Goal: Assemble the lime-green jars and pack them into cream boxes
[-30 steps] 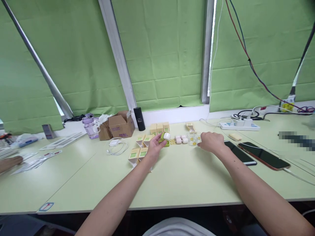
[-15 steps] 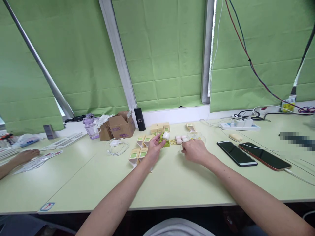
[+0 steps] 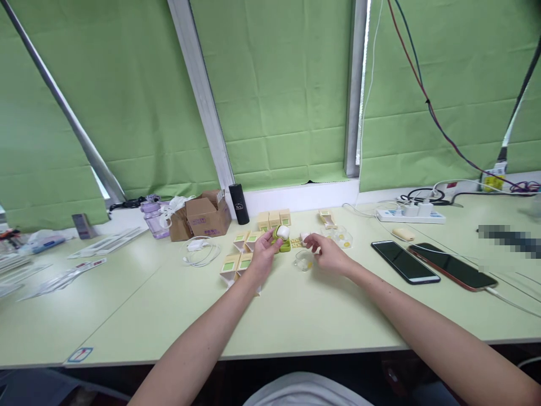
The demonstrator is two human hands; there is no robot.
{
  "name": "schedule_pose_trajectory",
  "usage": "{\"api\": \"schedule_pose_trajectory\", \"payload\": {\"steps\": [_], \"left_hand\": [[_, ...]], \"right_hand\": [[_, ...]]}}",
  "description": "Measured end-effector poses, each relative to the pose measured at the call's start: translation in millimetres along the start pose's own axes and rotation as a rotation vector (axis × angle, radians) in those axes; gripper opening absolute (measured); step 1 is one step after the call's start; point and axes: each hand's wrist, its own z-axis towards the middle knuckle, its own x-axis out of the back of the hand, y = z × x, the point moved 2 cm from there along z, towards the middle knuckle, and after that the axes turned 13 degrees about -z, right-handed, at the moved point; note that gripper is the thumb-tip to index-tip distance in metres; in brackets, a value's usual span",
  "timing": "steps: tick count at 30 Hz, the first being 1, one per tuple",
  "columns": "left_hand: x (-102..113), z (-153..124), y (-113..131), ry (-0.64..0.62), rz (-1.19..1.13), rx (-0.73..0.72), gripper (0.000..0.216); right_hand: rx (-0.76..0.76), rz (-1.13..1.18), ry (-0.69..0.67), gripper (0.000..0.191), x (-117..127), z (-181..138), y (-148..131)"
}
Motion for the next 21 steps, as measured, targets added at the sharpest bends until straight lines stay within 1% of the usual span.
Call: {"api": "schedule_pose_trajectory", "payload": {"steps": [2,4,7,10,13,16,19,21], "left_hand": [[0.5,0.3,-0.4,0.000,0.003,-0.005,0.058],[0.5,0.6,-0.6,-0.004,0.005,-0.007,0.057],[-0.3,0.6,-0.2,-0.007,0.004,-0.007,0.055],[-1.2,0.4,1.2,0.006,0.001,-0.018,0.054],[-1.9,0.0,2.9,0.013,0.003,-0.025,0.053],[-2.1,-0.2,4.3,0.020,0.011,-0.031,0.052],[-1.9,-0.1,4.8,0.026,0.007,-0.033,0.052],[-1.7,0.0,4.7,0.032,-0.001,-0.032,0.053]], "right_hand": [[-0.021,0.111,-0.073,0.061,-9.5,2.1,6.4],[-0.048,0.170,-0.125,0.062,-16.7,3.0,9.4],[-0.062,0.226,-0.153,0.053,-20.7,4.1,10.4],[-0.067,0.342,-0.134,0.047,-19.8,6.0,10.8],[-0.103,0.562,-0.096,0.051,-19.0,7.6,9.8],[-0.110,0.869,-0.108,0.054,-19.5,7.4,4.6],[-0.102,1.143,-0.149,0.047,-19.4,5.6,-1.0],[-0.109,1.255,-0.164,0.042,-19.1,4.8,-2.1]]}}
